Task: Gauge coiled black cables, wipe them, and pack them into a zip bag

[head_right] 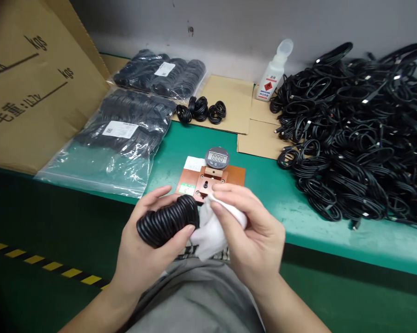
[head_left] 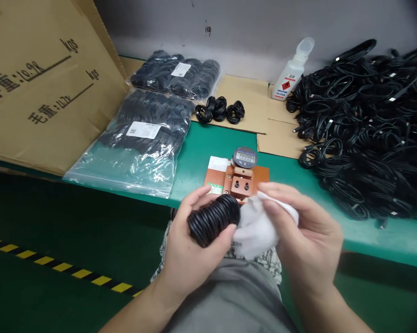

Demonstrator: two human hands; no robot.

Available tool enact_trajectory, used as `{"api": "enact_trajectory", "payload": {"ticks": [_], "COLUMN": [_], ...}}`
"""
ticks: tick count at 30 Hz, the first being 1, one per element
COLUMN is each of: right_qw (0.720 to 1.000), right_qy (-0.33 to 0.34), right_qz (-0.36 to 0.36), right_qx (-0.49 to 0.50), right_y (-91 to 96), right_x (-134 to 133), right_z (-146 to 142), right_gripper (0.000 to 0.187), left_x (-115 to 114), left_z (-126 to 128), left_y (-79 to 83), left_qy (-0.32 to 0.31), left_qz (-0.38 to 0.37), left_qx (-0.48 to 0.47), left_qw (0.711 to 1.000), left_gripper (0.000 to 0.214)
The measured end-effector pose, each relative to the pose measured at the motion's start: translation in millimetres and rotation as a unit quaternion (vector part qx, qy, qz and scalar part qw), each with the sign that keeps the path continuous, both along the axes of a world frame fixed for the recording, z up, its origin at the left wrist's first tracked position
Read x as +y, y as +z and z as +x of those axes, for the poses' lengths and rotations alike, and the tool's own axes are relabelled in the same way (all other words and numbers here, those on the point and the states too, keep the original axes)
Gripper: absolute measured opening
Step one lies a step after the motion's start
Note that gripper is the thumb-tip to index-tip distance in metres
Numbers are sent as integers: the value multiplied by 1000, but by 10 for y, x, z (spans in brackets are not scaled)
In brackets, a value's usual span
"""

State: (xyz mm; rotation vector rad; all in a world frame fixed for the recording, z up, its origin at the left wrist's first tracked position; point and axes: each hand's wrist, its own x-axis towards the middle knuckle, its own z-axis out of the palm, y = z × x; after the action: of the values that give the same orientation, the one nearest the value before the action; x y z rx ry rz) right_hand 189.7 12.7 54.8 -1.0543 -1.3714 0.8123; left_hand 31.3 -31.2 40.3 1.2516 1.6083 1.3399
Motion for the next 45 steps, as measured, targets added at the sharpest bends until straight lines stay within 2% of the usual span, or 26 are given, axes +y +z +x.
{"api": "enact_trajectory", "payload": {"ticks": [5,7,10,12,15,20,22,24,26,29,33,37,41,43,45], "right_qw": [986,980,965,960,972,986,988,989,988,988,995,1000,998,993,988], "right_qy": [80,114,205,229,186,136,100,85,100,109,43,-4,48,92,108], "right_qz": [-131,-148,-157,-158,-142,33,58,52,36,31,42,16,14,37,74], "right_qx": [61,68,54,16,-35,-91,-103,-107,-107,-107,-83,-7,-31,-62,-87], "right_y": [-97,-95,-45,-22,-47,-118,-117,-117,-126,-126,-44,7,-74,-123,-149], "right_x": [-169,-208,-225,-237,-259,-178,-128,-109,-125,-149,-56,-9,-144,-197,-193], "right_z": [170,201,221,215,158,-15,-58,-72,-68,-69,-74,39,140,115,52], "right_gripper": [12,19,40,39,32,31,31,29,28,29,26,24,31,36,40], "left_x": [10,21,43,54,52,15,8,11,19,20,-12,-17,16,27,28], "left_z": [-44,-44,-41,-41,-33,-9,-13,-28,-40,-24,34,-7,-65,-44,2], "left_y": [-11,-22,-22,-17,-21,-43,-43,-38,-37,-52,-71,-62,-58,-61,-65], "left_qy": [12,12,7,7,12,-11,-18,-4,13,-12,-67,-32,-17,-35,-58], "left_qz": [-9,-10,-10,-14,-18,17,25,22,22,34,51,10,-20,-13,9], "left_qx": [-31,-35,-43,-52,-62,-40,-32,-27,-25,-34,-37,-47,-67,-82,-94], "left_qw": [999,999,999,999,998,999,999,999,999,999,996,998,997,996,994], "left_gripper": [64,65,65,64,63,63,63,62,62,62,66,65,64,64,63]}}
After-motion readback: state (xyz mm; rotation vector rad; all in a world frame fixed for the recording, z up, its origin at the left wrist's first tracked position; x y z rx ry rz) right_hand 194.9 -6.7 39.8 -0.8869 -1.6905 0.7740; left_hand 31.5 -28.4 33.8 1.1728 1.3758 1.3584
